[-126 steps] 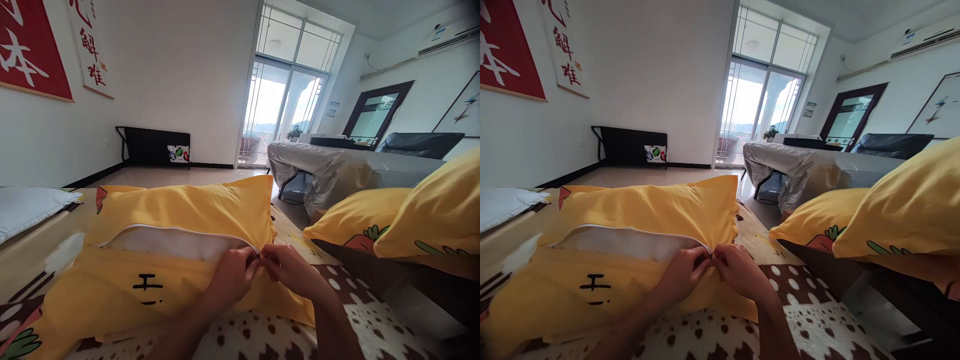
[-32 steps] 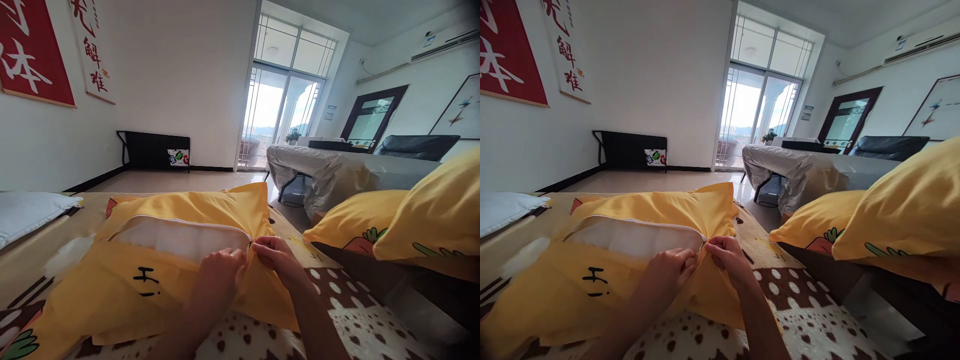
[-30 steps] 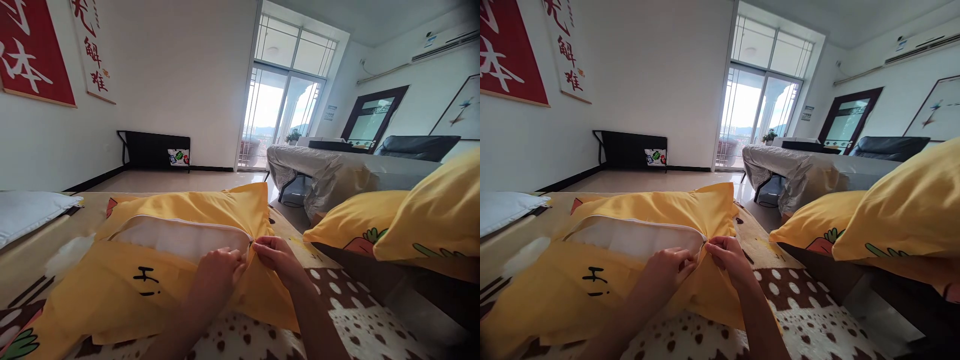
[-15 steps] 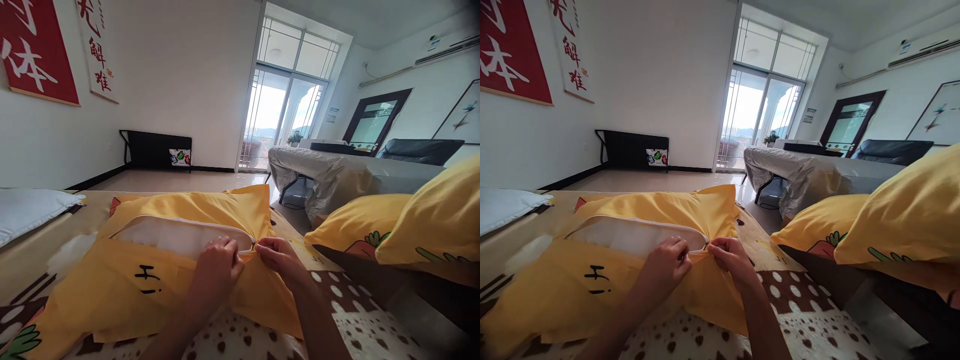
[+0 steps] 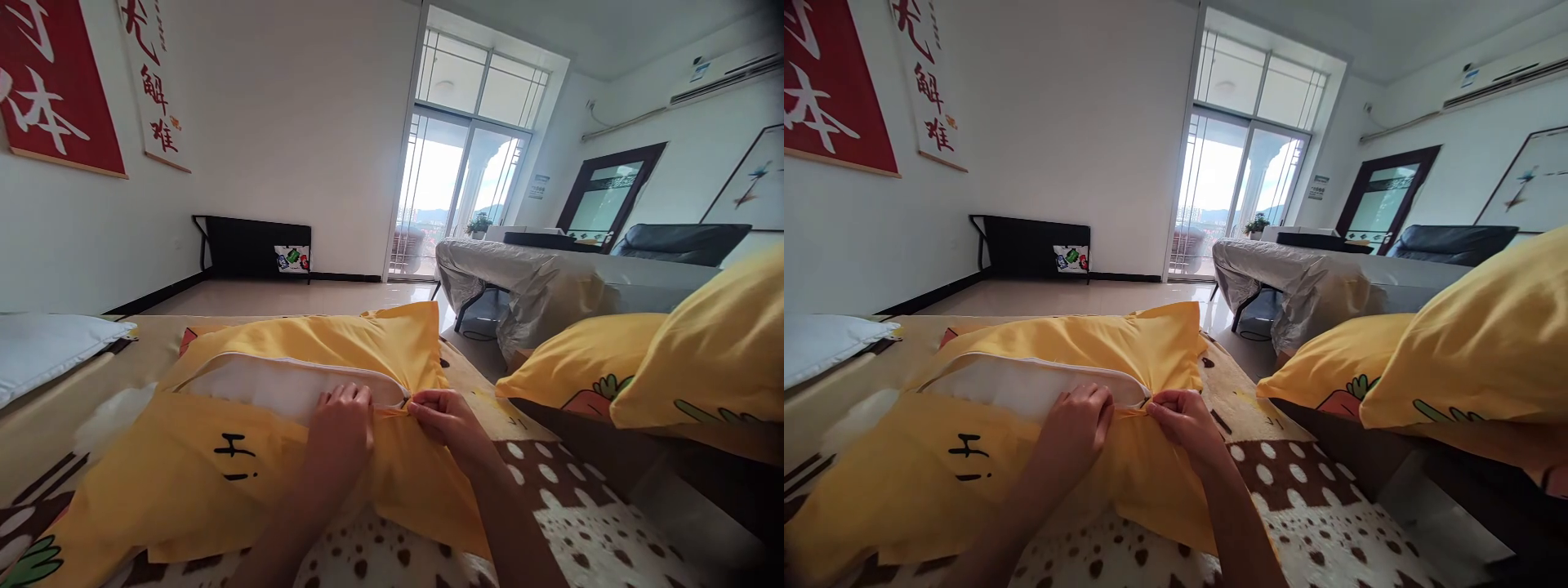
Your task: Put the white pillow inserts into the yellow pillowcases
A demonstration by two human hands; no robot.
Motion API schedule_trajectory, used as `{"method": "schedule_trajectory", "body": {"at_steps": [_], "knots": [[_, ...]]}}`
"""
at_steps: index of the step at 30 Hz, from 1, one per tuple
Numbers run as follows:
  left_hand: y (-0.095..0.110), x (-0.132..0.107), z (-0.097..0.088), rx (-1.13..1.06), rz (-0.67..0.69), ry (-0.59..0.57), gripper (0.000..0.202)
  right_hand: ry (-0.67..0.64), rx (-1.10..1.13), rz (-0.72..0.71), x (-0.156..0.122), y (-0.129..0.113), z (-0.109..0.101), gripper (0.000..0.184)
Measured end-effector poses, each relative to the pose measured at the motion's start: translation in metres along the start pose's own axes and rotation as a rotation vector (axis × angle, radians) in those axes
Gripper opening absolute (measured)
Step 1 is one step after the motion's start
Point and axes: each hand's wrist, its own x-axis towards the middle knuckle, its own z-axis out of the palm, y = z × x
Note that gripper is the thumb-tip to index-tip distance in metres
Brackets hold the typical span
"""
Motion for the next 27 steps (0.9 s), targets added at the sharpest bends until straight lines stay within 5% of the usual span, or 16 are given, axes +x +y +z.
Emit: {"method": "schedule_trajectory", "body": {"at_steps": [5,8,14,27], "knots": [[0.015,-0.008,0.011,-0.197,0.231,0.242,0.026,-0.025,0.007,-0.007,0.001,-0.001,0.0,0.039],[0.023,-0.013,0.015,-0.312,0.311,0.254,0.017,-0.04,-0.007,-0.018,0.0,-0.002,0.001,0.04],[0.026,-0.012,0.015,-0.351,0.188,0.12,0.019,-0.054,-0.06,-0.03,-0.004,-0.006,0.002,0.04],[0.021,-0.005,0.016,-0.509,0.053,0.055,0.019,-0.034,-0.116,-0.051,-0.003,-0.003,0.002,0.035]]}}
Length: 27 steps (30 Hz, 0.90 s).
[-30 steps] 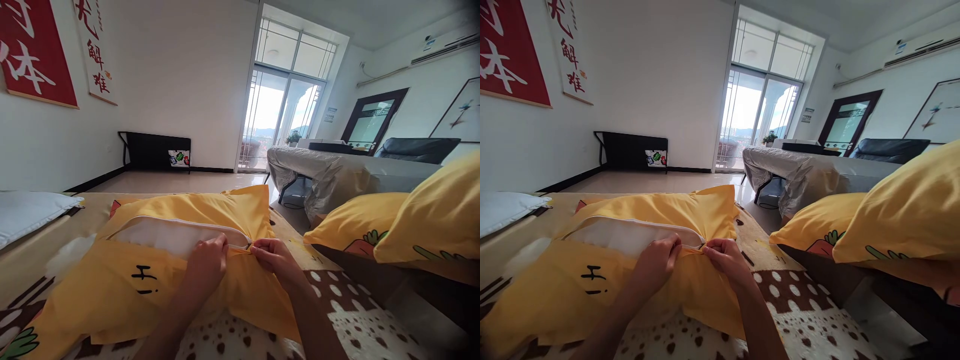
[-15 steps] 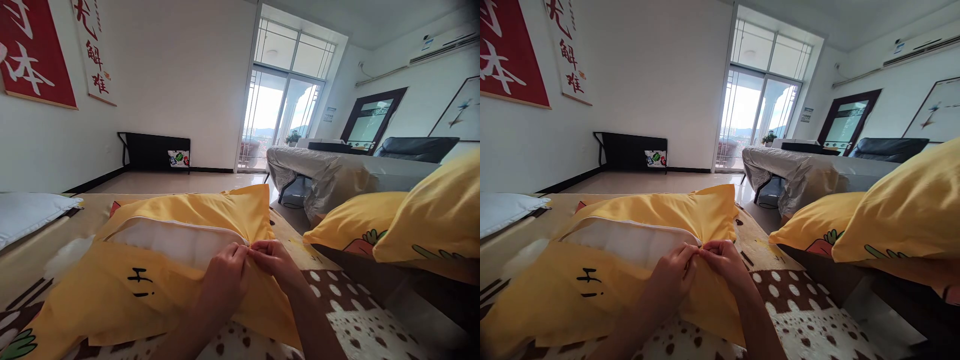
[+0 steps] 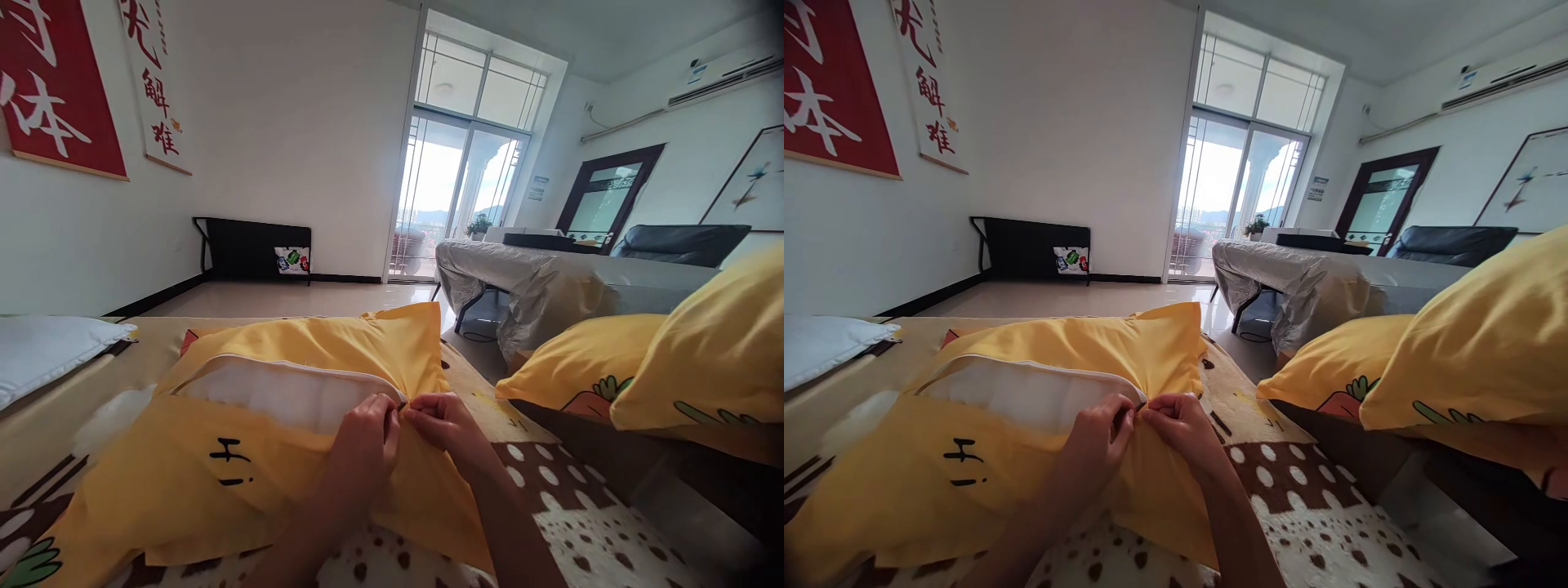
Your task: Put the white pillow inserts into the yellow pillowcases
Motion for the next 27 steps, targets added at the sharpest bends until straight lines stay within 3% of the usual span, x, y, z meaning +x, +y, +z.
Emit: {"method": "schedule_trajectory", "body": {"at_steps": [12,23,27], "knots": [[-0.007,0.005,0.004,-0.189,0.055,-0.007,0.017,0.005,-0.041,-0.021,0.0,0.002,0.0,0.033],[-0.016,0.003,0.018,0.12,0.073,-0.033,0.023,-0.002,-0.083,-0.028,-0.001,0.001,0.0,0.034],[-0.015,0.003,0.019,0.136,0.036,-0.059,0.024,0.012,-0.11,-0.032,-0.001,0.001,0.0,0.036]]}}
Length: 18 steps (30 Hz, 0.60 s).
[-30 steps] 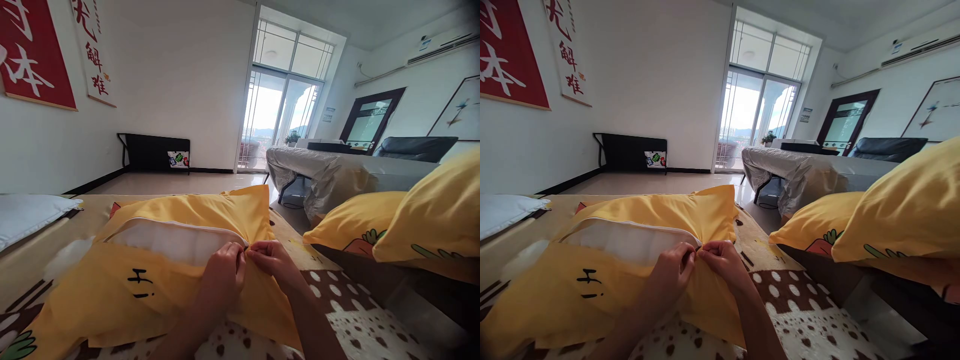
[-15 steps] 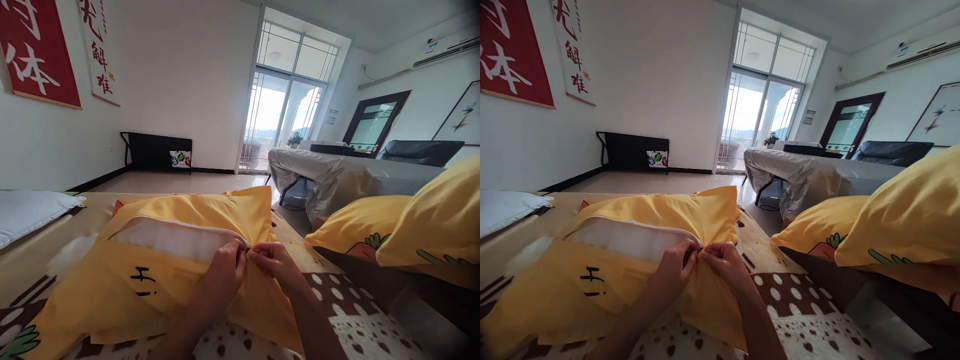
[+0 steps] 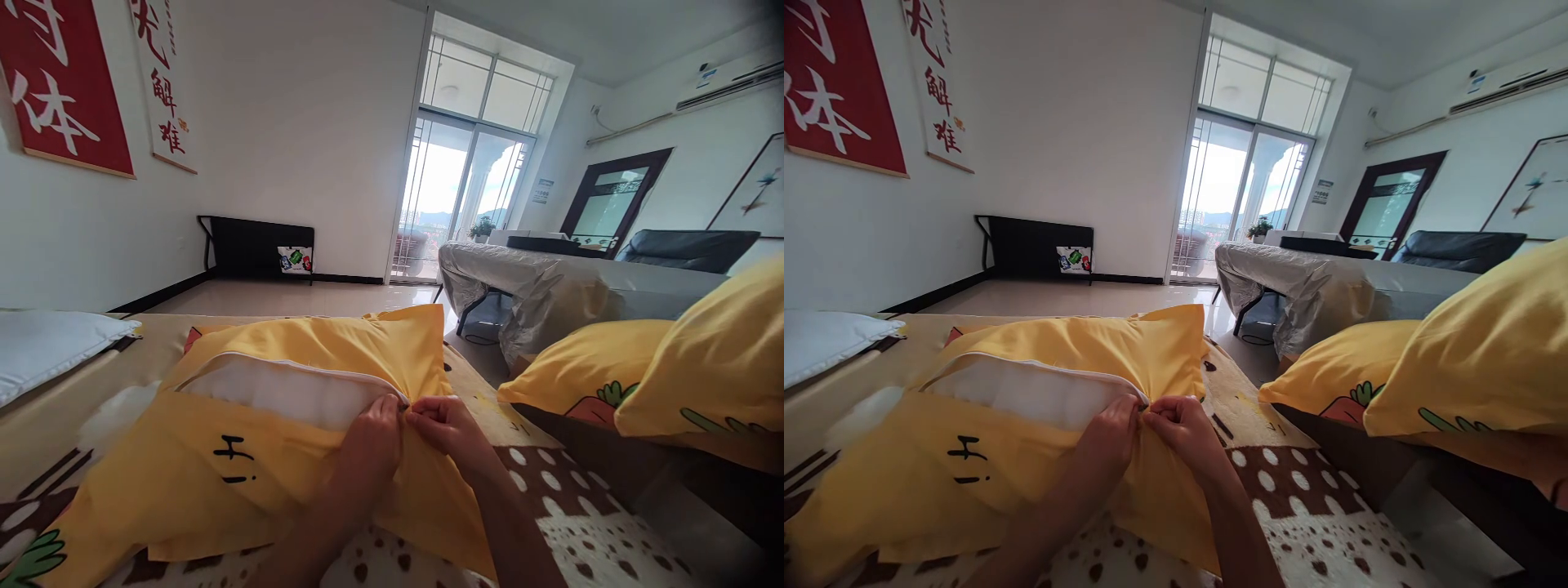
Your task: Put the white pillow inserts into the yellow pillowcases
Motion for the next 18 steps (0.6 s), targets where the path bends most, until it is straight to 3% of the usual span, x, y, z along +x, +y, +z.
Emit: {"method": "schedule_trajectory", "body": {"at_steps": [11,18], "knots": [[-0.009,0.001,0.005,0.084,0.065,0.034,0.022,-0.062,-0.004,-0.002,-0.002,-0.004,0.003,0.034],[-0.004,0.002,-0.017,-0.188,0.058,-0.053,0.022,-0.054,-0.069,-0.038,-0.001,-0.003,0.004,0.033]]}}
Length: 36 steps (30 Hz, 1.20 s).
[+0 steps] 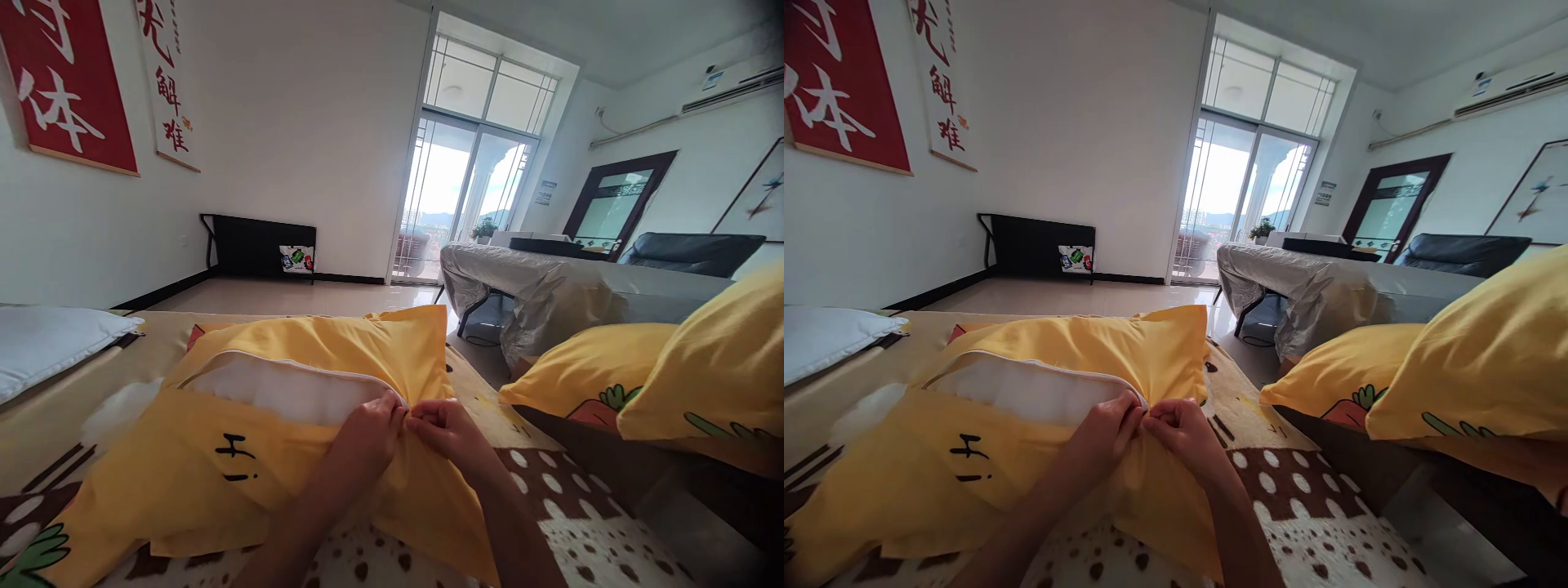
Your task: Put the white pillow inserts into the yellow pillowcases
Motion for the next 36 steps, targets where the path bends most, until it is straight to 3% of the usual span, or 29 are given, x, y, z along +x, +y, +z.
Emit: {"method": "schedule_trajectory", "body": {"at_steps": [7,11,17,25,29,36], "knots": [[0.004,-0.003,-0.006,0.059,-0.002,-0.051,0.023,0.023,-0.255,-0.067,-0.003,-0.004,-0.008,0.033],[0.002,-0.003,-0.002,0.045,0.013,-0.036,0.023,0.126,-0.357,-0.117,-0.005,-0.006,-0.019,0.022],[0.003,-0.003,-0.001,0.006,-0.013,-0.043,0.024,0.07,-0.541,-0.232,-0.004,0.0,-0.007,0.012],[-0.001,-0.001,0.004,0.099,-0.057,0.021,0.024,0.114,-0.827,-0.41,0.002,0.01,-0.006,0.02],[-0.002,0.0,0.006,0.247,-0.061,0.039,0.023,0.127,-0.881,-0.458,0.001,0.01,-0.011,0.021],[-0.001,-0.001,0.002,0.292,-0.09,0.09,0.025,0.175,-0.858,-0.493,-0.001,0.011,-0.018,0.02]]}}
